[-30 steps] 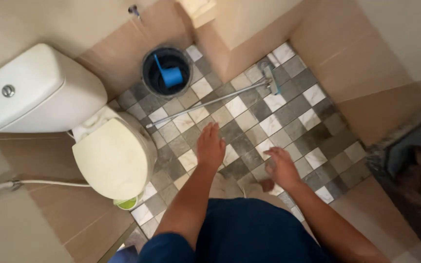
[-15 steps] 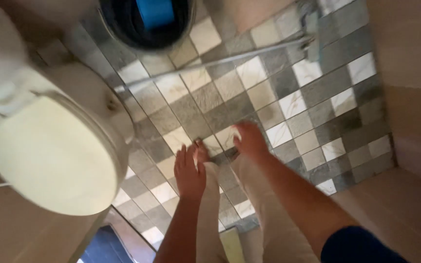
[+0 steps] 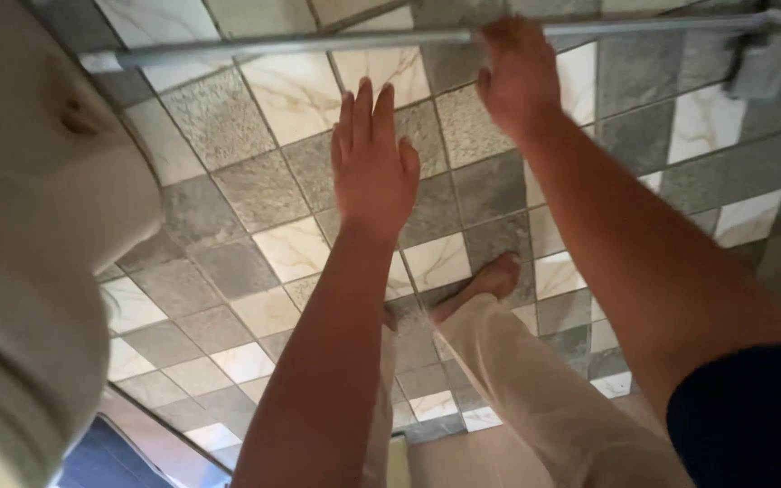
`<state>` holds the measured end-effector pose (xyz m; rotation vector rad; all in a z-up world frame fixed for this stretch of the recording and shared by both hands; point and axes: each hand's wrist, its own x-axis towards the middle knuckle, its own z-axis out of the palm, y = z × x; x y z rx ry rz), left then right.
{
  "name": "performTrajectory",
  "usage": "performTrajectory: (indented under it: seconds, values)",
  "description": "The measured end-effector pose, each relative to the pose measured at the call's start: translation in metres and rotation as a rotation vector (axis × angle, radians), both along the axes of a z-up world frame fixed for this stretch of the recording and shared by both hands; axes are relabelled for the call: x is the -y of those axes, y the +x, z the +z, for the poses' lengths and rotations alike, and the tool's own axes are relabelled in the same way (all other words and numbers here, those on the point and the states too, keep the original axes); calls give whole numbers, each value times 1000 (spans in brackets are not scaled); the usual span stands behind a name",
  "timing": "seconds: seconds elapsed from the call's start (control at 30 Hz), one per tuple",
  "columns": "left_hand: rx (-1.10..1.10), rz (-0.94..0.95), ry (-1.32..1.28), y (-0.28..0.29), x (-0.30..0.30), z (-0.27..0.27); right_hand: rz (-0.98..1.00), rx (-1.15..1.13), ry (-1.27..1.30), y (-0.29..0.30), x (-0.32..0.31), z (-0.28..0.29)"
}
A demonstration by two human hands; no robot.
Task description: Cleaning the bathroom floor with a squeegee and wiping down the sink and wall fixtures with a cloth.
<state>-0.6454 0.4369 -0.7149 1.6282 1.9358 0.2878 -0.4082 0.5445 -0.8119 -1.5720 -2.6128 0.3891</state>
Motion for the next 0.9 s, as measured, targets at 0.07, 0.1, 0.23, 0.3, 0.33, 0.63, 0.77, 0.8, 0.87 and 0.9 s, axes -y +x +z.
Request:
performTrajectory:
  seconds: [0.07, 0.1, 0.23, 0.3, 0.33, 0.63, 0.77, 0.8, 0.87, 0.9]
  values:
    - [0, -10, -7, -7, 7, -20, 29, -12, 1, -5, -9, -35]
    - [3, -29, 0, -11, 10, -26, 50, -22, 17, -7, -14, -49]
    - [-9, -4, -46, -28, 34, -39, 15, 72, -39, -20, -26, -69]
    - [33, 42, -47, -37, 49, -39, -5, -52, -113, -26, -27, -54]
    - [48, 36, -48, -35, 55, -36, -12, -38, -113, -23, -24, -51]
    - [836, 888, 18, 4, 57, 131, -35, 22, -172, 4, 24, 168]
    - [1029, 973, 332, 20, 51, 204, -138, 104, -312, 30, 50, 258]
    - [1054, 982, 378, 24, 52, 216, -229, 2, -348, 36, 63, 275]
    - [1121, 943, 422, 32, 40, 275, -328, -170, -348, 54, 88, 272]
    - [1183, 933, 437, 41, 36, 307, -412, -328, -377, 68, 101, 272]
